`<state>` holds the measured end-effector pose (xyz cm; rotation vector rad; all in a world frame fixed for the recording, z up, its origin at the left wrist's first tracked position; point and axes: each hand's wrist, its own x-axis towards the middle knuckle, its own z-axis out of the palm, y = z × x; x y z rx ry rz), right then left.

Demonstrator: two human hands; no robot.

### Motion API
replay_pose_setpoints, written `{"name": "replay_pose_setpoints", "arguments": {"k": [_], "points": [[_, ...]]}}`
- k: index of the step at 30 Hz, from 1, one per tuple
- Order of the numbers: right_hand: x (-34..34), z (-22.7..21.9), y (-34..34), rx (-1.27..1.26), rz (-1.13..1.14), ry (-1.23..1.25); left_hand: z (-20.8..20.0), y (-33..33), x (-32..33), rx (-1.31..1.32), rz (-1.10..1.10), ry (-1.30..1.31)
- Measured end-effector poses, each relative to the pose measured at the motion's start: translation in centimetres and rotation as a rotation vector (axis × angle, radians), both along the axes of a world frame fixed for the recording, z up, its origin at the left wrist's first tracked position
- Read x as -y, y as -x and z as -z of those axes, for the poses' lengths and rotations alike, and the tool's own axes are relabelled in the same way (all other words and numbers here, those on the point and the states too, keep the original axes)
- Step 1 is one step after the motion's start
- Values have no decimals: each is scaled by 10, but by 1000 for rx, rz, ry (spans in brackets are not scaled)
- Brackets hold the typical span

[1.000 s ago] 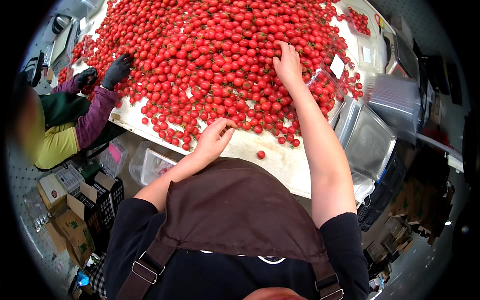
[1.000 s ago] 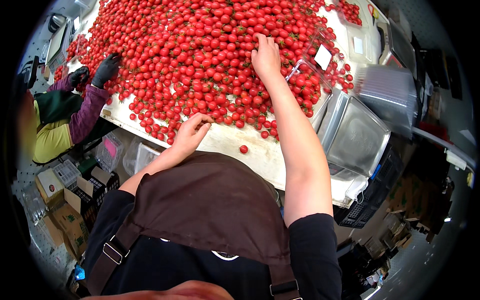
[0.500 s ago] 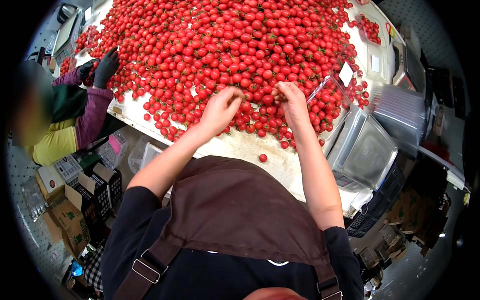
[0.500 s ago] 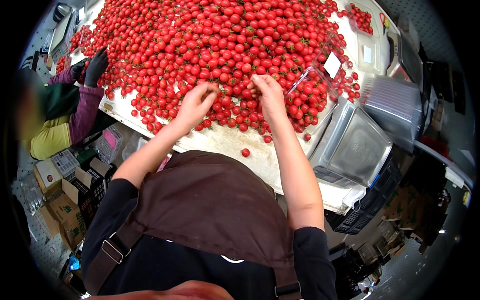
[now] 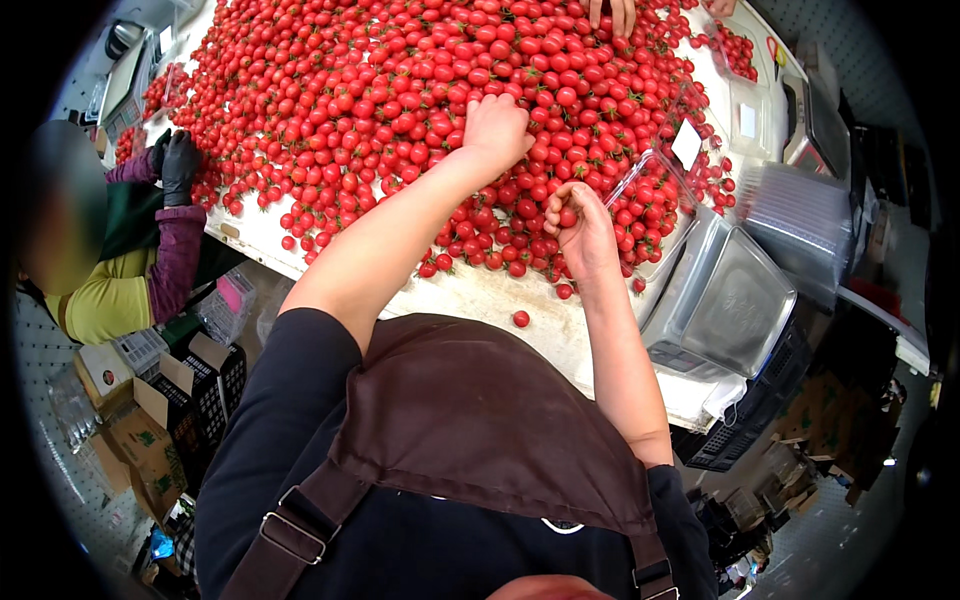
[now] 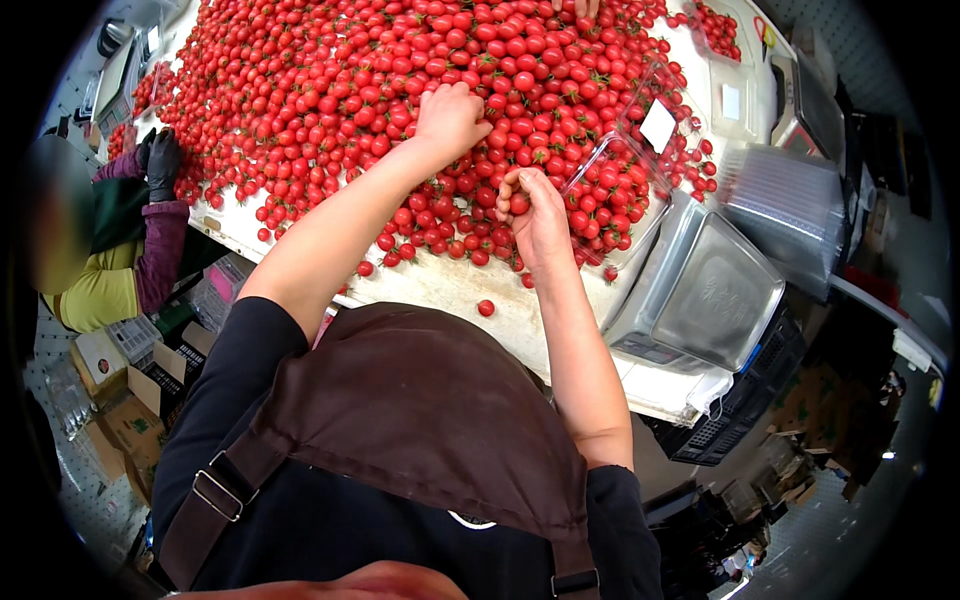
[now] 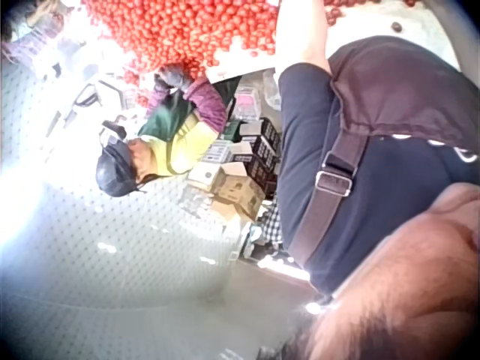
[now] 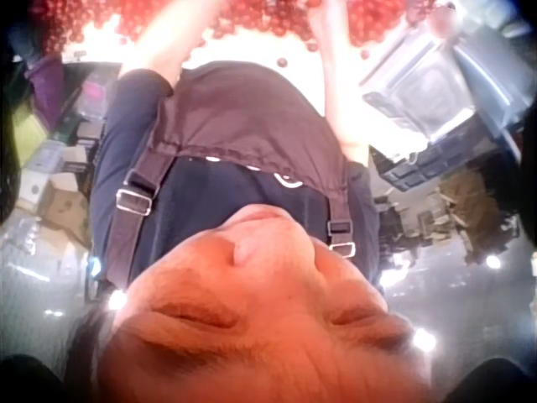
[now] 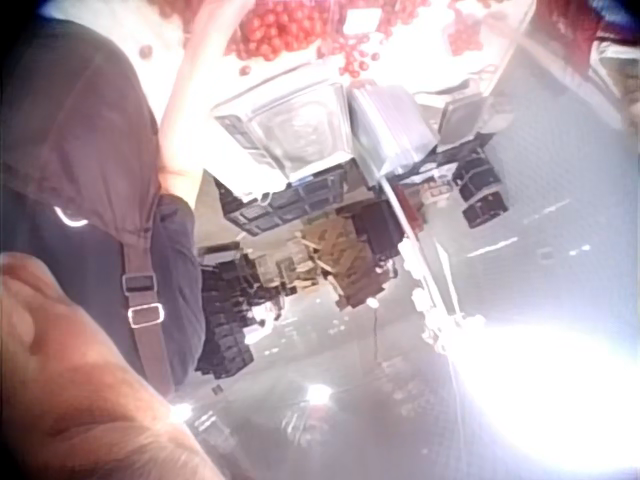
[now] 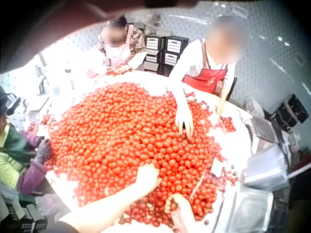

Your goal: The person sorts cherry tomatoes from a large pile on a table into clear plastic containers. They pick individual tomatoes by hand and place them into the containers, occasionally adjusting the pile to access more fruit. Another person works alongside them on the same table.

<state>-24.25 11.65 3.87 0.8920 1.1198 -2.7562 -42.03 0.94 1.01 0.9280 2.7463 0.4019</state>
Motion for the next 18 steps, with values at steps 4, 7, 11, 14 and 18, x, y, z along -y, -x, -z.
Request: {"name": "replay_pose_setpoints", "arguments": {"k": [4,7,11,14,18], "points": [[-7,-6,29,-7,-99,-520,-5,7,44,851,-348,-619],[-17,-13,78,-14,-332,-1288,-29,-14,77,1607,-663,-1117],[-41,40,117,-169,-594,-1977,-38,-34,95,1798,-675,-1230],[-41,46,124,-151,-639,-2070,-46,-42,106,1758,-696,-1261],[-37,39,115,-27,-521,-1258,-34,-51,125,1769,-648,-1206]]}}
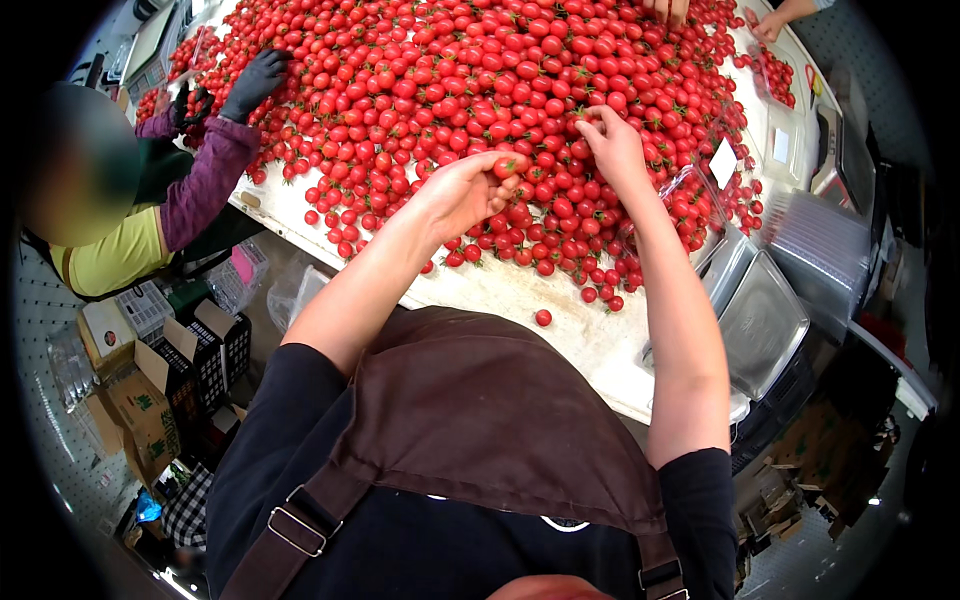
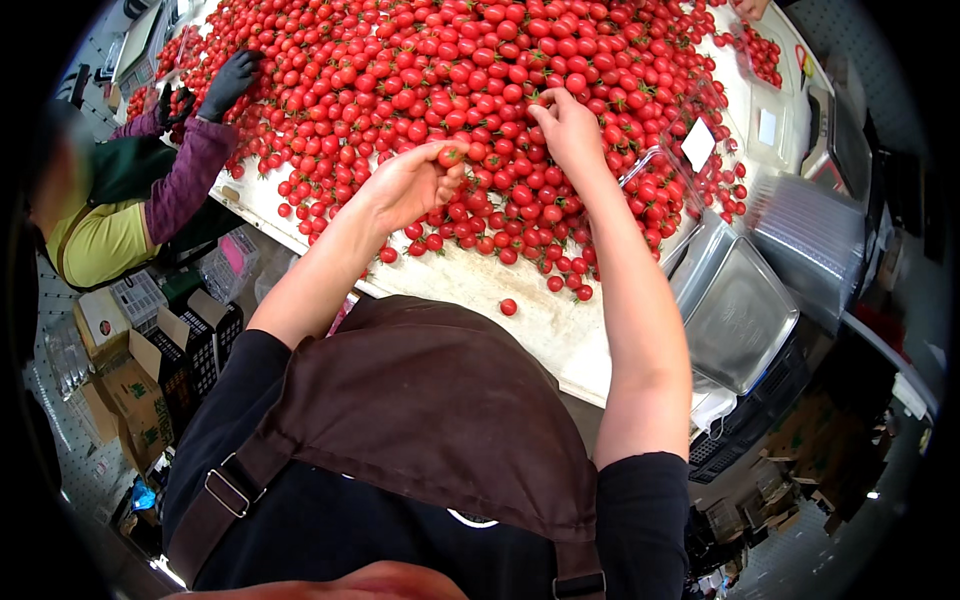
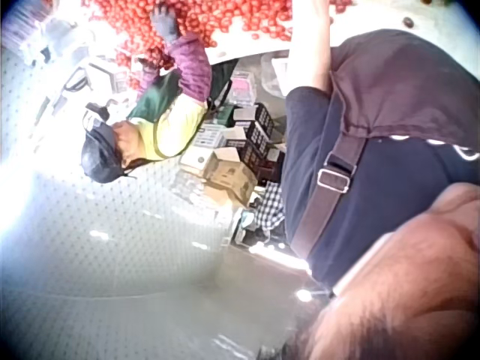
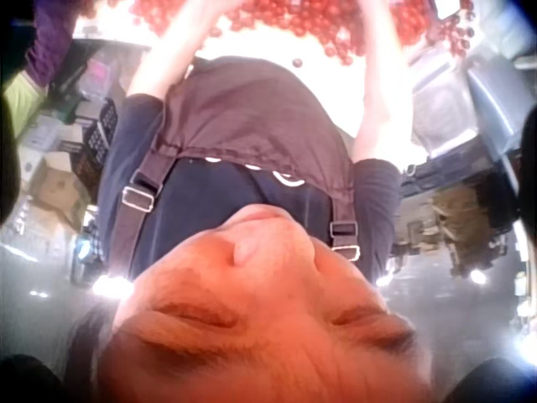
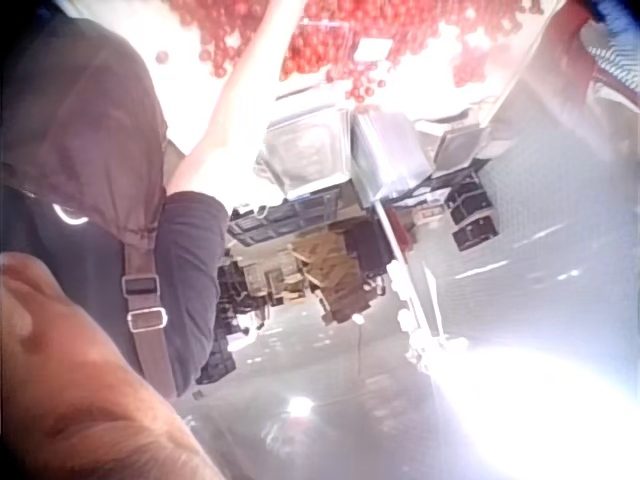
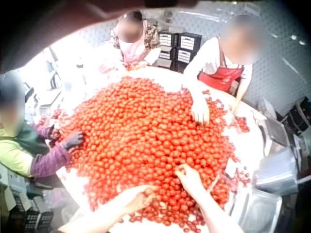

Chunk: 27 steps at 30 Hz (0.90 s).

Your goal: The person sorts cherry tomatoes from a large pile on a table into clear plastic containers. They pick individual tomatoes by hand and place them into the containers, occasionally adjusting the pile to access more fruit. Another person works alongside them on the same table.

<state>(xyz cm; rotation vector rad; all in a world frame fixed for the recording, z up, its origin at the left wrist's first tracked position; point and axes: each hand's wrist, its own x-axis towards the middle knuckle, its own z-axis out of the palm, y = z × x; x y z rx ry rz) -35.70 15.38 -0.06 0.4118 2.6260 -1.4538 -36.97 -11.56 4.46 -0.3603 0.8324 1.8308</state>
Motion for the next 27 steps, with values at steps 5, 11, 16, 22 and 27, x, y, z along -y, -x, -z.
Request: {"name": "replay_pose_setpoints", "arguments": {"k": [5,11,16,22,27], "points": [[33,-27,-84,64,354,1293,7,-16,27,-24,-33,58],[65,-18,-169,223,379,1271,8,13,1,-606,86,554],[71,-21,-181,276,366,1283,34,41,-52,-1722,357,936],[71,-28,-176,213,340,1266,47,36,-82,-1919,804,1348],[73,-31,-172,200,344,1263,47,43,-76,-1812,681,1197]]}}
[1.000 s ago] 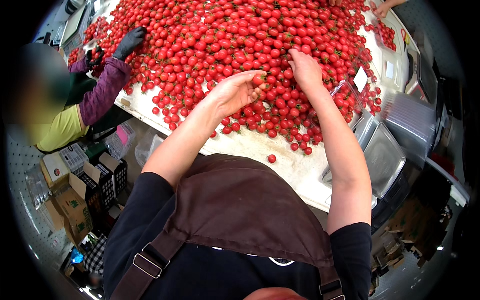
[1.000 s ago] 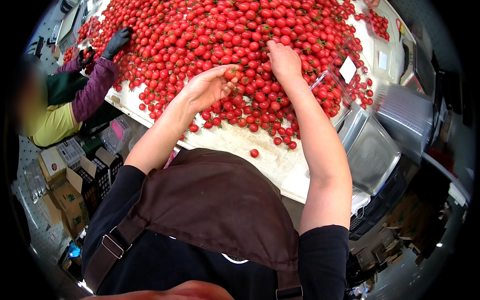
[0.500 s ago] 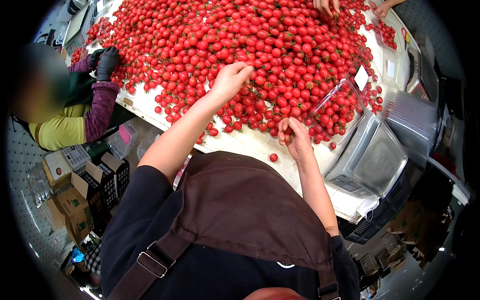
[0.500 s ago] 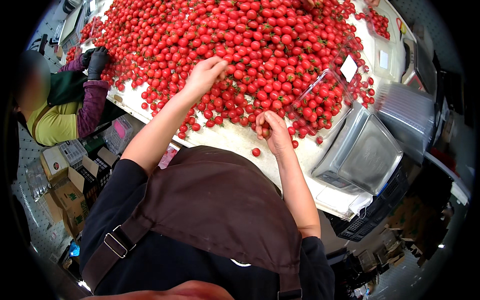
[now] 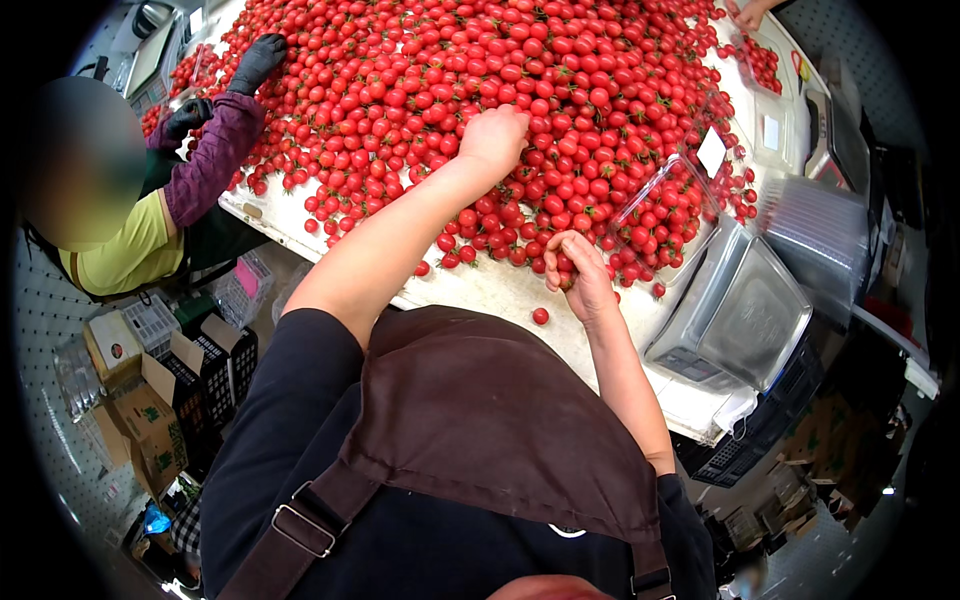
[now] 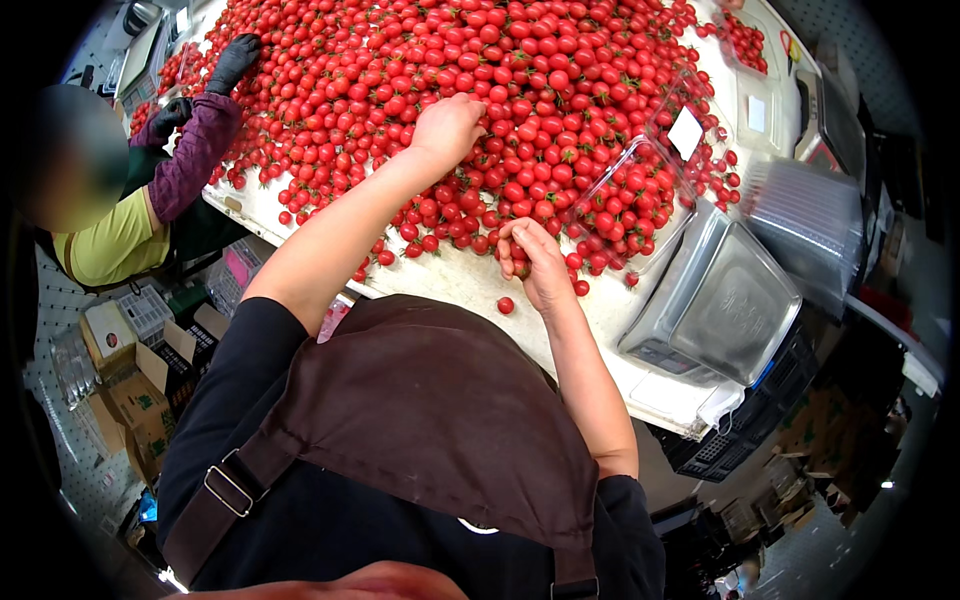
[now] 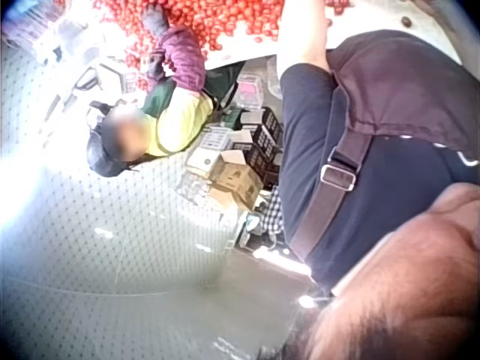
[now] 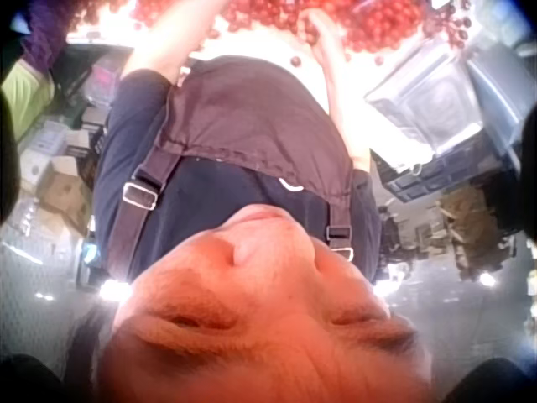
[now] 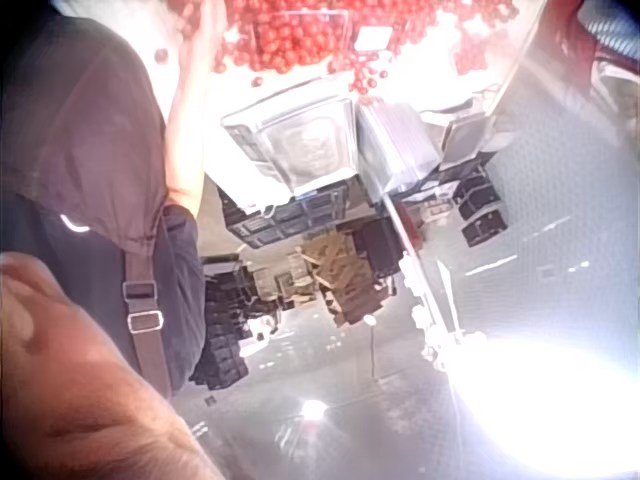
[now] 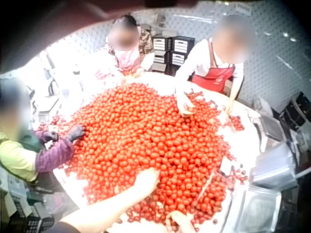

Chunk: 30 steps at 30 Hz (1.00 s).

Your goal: The person sorts cherry tomatoes from a large pile on a table into clear plastic containers. They pick individual tomatoes by hand and place them into the containers, occasionally adjusting the pile to access more fruit. Another person works alongside them on the same table.

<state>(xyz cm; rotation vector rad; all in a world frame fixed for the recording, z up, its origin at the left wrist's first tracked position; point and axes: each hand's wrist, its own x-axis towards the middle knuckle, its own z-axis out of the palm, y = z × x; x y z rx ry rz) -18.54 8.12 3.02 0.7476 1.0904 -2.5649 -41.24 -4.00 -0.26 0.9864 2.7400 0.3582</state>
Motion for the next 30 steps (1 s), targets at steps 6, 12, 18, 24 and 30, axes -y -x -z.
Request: {"name": "replay_pose_setpoints", "arguments": {"k": [6,12,18,24,30], "points": [[-27,-25,56,-15,-116,-461,-23,-16,57,1318,-468,-783],[-75,6,172,-159,-141,-1615,-32,-62,95,1677,-772,-1189],[-65,24,214,26,-475,-1979,-36,-67,103,1699,-842,-1217],[-56,2,168,-120,-114,-837,-37,-62,98,1610,-796,-1162],[-44,-31,104,-68,132,188,-47,-47,62,1544,-730,-1126]]}}
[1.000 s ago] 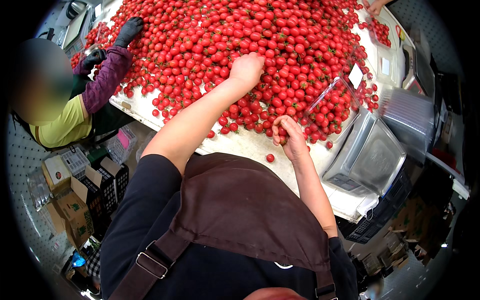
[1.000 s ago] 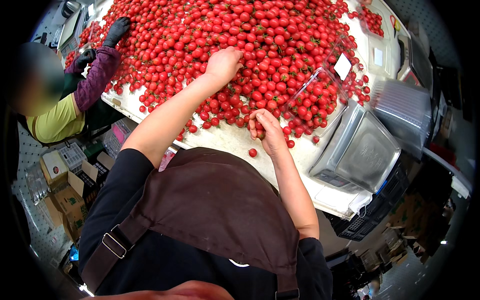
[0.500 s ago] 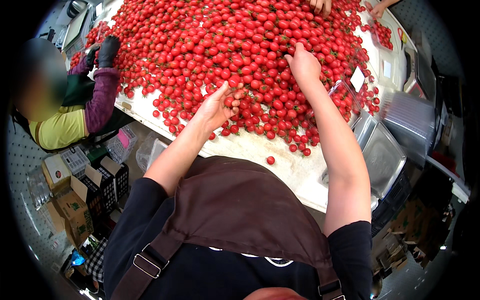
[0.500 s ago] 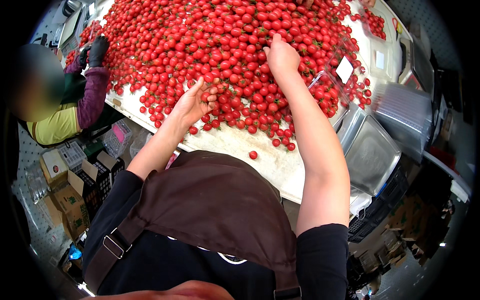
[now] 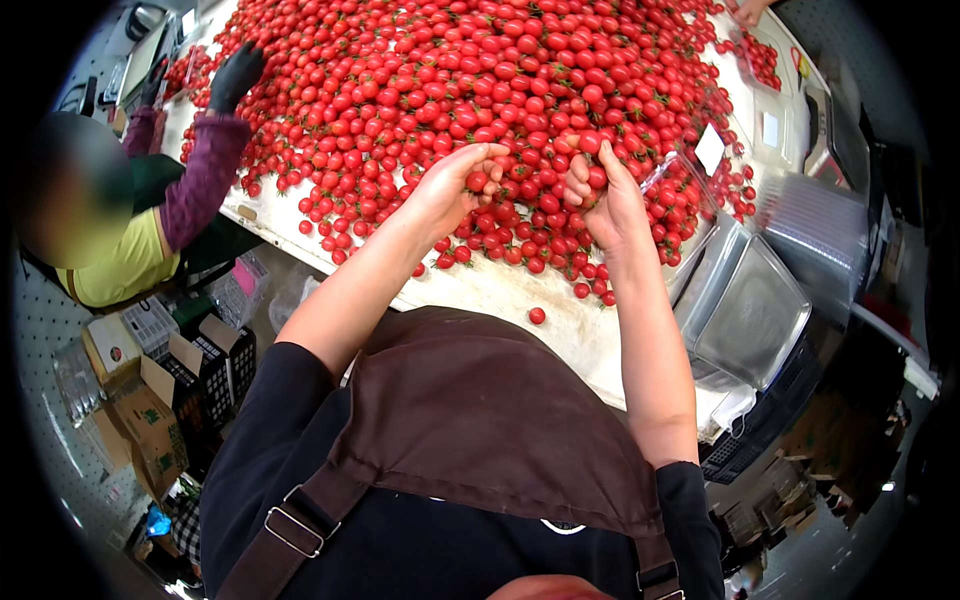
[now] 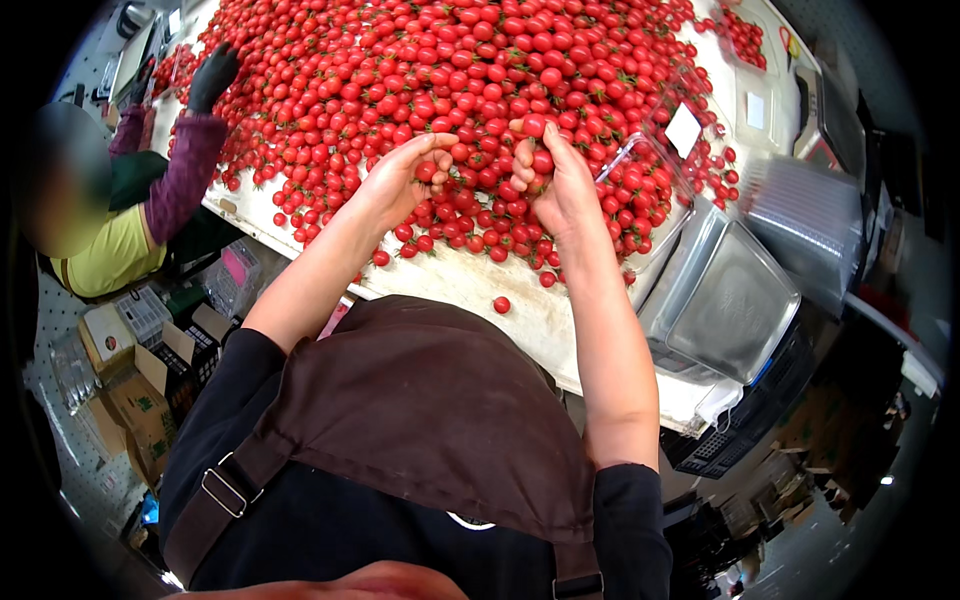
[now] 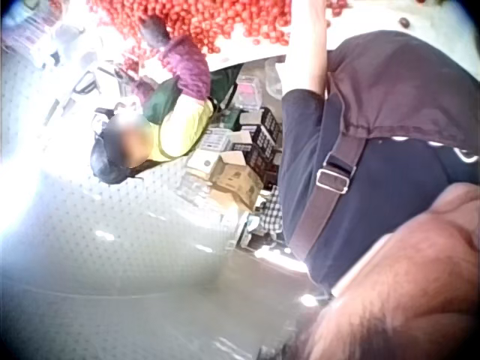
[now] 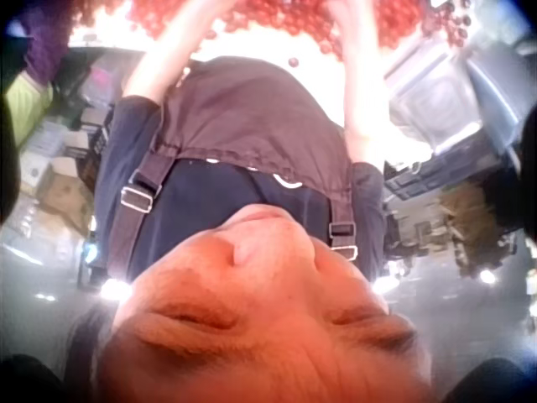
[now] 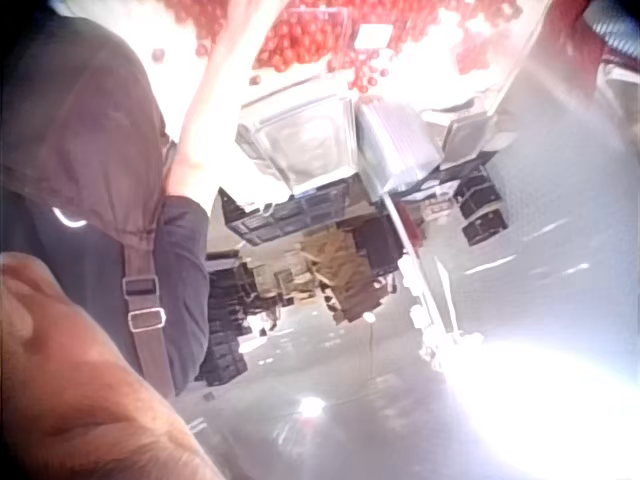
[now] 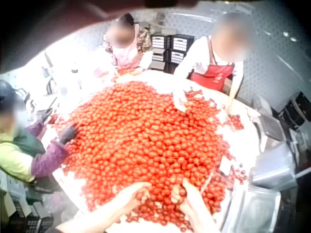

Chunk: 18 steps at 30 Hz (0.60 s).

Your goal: The person sorts cherry tomatoes from a large pile on a table into clear plastic containers. They pick individual tomatoes by hand and place them into the containers, occasionally adjusting the pile to access more fruit. Another person works alongside them on the same table.

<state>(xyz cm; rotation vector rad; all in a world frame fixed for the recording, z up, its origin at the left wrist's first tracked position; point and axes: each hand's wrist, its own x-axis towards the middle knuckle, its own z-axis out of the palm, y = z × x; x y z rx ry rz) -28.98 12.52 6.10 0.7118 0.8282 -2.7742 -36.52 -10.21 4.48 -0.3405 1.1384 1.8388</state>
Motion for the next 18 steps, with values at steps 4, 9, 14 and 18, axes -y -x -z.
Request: {"name": "replay_pose_setpoints", "arguments": {"k": [4,9,14,18], "points": [[1,-2,-19,-37,1,117,-14,1,-31,-50,26,19],[8,12,-37,42,52,-44,-6,9,-51,-168,69,88],[26,25,-58,164,83,-105,-6,31,-68,-439,117,291],[34,28,-63,139,50,9,-7,25,-63,-967,466,232]]}}
